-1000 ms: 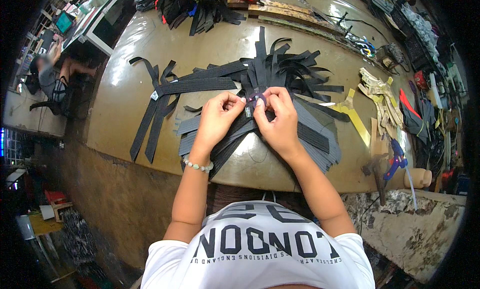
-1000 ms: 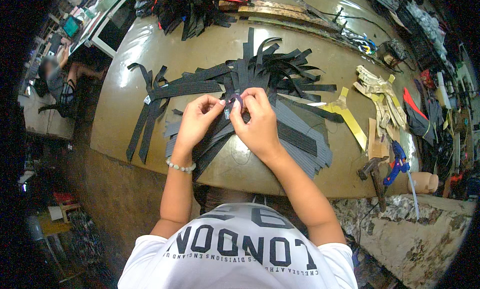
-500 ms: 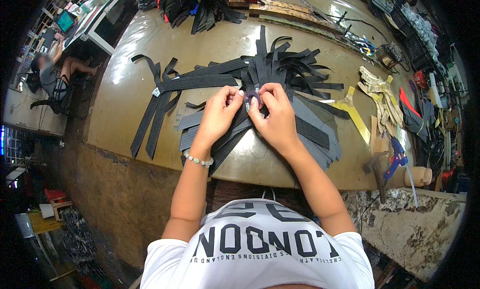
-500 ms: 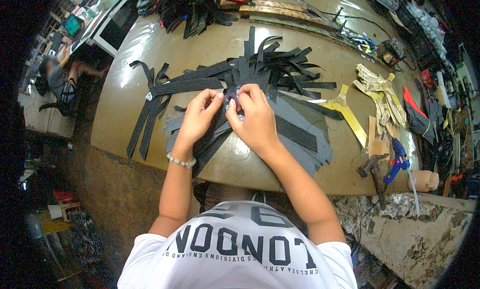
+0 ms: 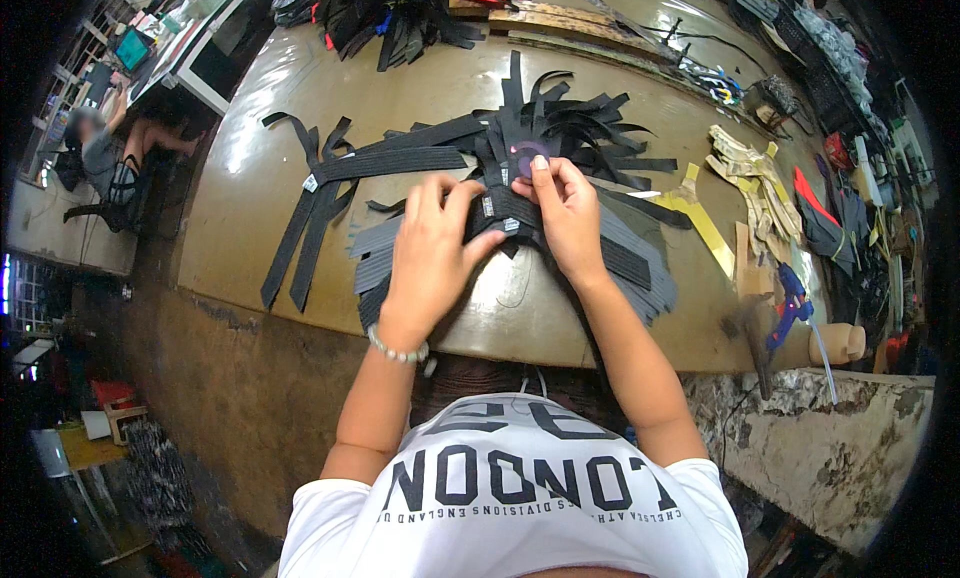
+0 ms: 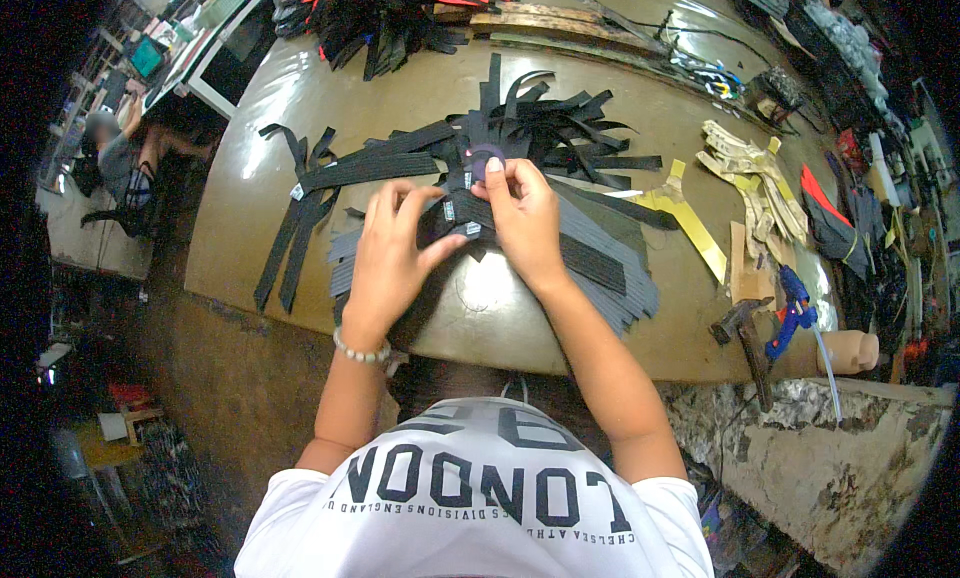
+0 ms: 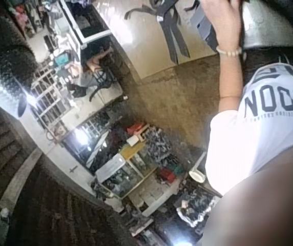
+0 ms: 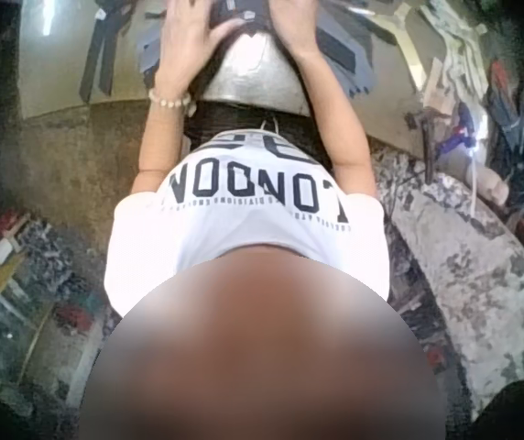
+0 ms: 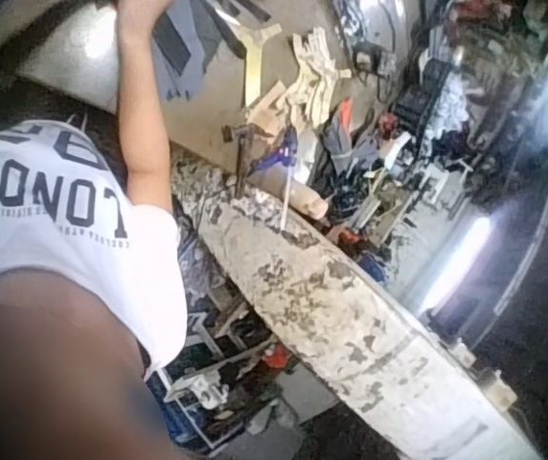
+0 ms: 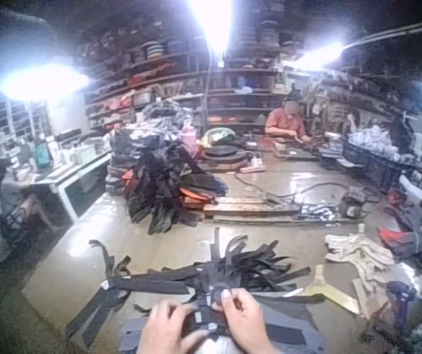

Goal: The person repeatedly picks up black fabric straps and small white rectangular tags from a table. They attach each tag to a strap by hand, then place the assembled unit back on the table. The process is repeated continuously throughout the clip.

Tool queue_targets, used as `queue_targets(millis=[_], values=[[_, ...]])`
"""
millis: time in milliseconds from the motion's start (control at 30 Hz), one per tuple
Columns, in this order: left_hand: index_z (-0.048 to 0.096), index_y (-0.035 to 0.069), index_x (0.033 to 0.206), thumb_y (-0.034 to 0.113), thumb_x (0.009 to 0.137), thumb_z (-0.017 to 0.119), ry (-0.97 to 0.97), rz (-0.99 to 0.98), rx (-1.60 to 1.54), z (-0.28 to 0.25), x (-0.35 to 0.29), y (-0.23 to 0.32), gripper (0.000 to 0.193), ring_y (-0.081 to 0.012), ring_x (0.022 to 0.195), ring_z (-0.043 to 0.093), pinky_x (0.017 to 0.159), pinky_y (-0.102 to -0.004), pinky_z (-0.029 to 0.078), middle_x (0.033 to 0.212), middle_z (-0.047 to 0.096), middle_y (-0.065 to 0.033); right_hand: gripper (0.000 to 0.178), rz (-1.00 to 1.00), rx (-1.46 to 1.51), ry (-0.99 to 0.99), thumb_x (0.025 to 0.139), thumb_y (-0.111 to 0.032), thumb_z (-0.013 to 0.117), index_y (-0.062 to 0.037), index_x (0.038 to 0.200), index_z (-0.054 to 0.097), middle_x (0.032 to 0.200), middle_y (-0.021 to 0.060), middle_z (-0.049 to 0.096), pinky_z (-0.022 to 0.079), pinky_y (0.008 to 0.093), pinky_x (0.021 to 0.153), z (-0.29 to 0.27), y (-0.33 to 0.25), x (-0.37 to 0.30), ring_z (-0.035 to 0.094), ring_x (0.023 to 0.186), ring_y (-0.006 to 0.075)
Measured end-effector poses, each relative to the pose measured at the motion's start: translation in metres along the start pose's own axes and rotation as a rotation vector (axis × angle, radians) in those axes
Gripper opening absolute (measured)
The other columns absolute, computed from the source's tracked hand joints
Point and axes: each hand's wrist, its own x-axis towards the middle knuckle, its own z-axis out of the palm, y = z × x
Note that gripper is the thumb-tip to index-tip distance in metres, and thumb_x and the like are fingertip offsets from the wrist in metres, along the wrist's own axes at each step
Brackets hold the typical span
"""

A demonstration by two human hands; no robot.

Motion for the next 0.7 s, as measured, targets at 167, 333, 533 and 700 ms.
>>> queue_targets(millis=[167,333,533,700], values=[[0.065,0.000,0.113,0.016,0.079,0.074,-0.265,-0.190,-0.310,-0.001,0.008,-0.021,0.039,-0.0273,0.083,0.064,0.077,-0.0345,0.050,0.090,0.066,-0.0162,0.025,0.023,0.304,0.011,0.100,-0.023,0.052,0.0006,0.092,0.058,0.092,0.0131,0.065,0.058,0.0314,0.079,-0.036,-0.034,0.012,0.067,0.086,0.0186],[0.062,-0.008,0.116,0.014,0.090,0.066,-0.198,-0.444,-0.838,0.002,0.014,-0.034,0.034,-0.0050,0.077,0.058,0.069,-0.0214,0.048,0.086,0.068,-0.0027,0.025,0.091,0.811,-0.256,0.101,-0.020,0.048,0.0027,0.101,0.059,0.103,0.0195,0.065,0.057,0.0365,0.085,-0.063,-0.061,0.020,0.067,0.094,0.0261],[0.062,-0.009,0.112,0.010,0.089,0.067,-0.339,-0.728,-0.993,0.029,0.007,-0.053,0.030,-0.0050,0.081,0.062,0.070,-0.0175,0.049,0.093,0.068,-0.0037,0.025,0.091,-0.040,-0.203,0.099,-0.020,0.055,0.0051,0.098,0.059,0.095,0.0124,0.064,0.053,0.0276,0.078,0.007,-0.012,0.008,0.065,0.085,0.0157],[0.068,-0.009,0.104,0.019,0.084,0.074,-0.216,-0.532,-0.707,0.030,0.004,-0.052,0.035,-0.0060,0.073,0.059,0.065,-0.0215,0.048,0.080,0.068,-0.0060,0.019,-0.259,-0.430,-0.113,0.095,-0.014,0.057,0.0051,0.092,0.060,0.085,0.0133,0.063,0.049,0.0304,0.062,0.021,-0.011,0.001,0.062,0.070,0.0183]])
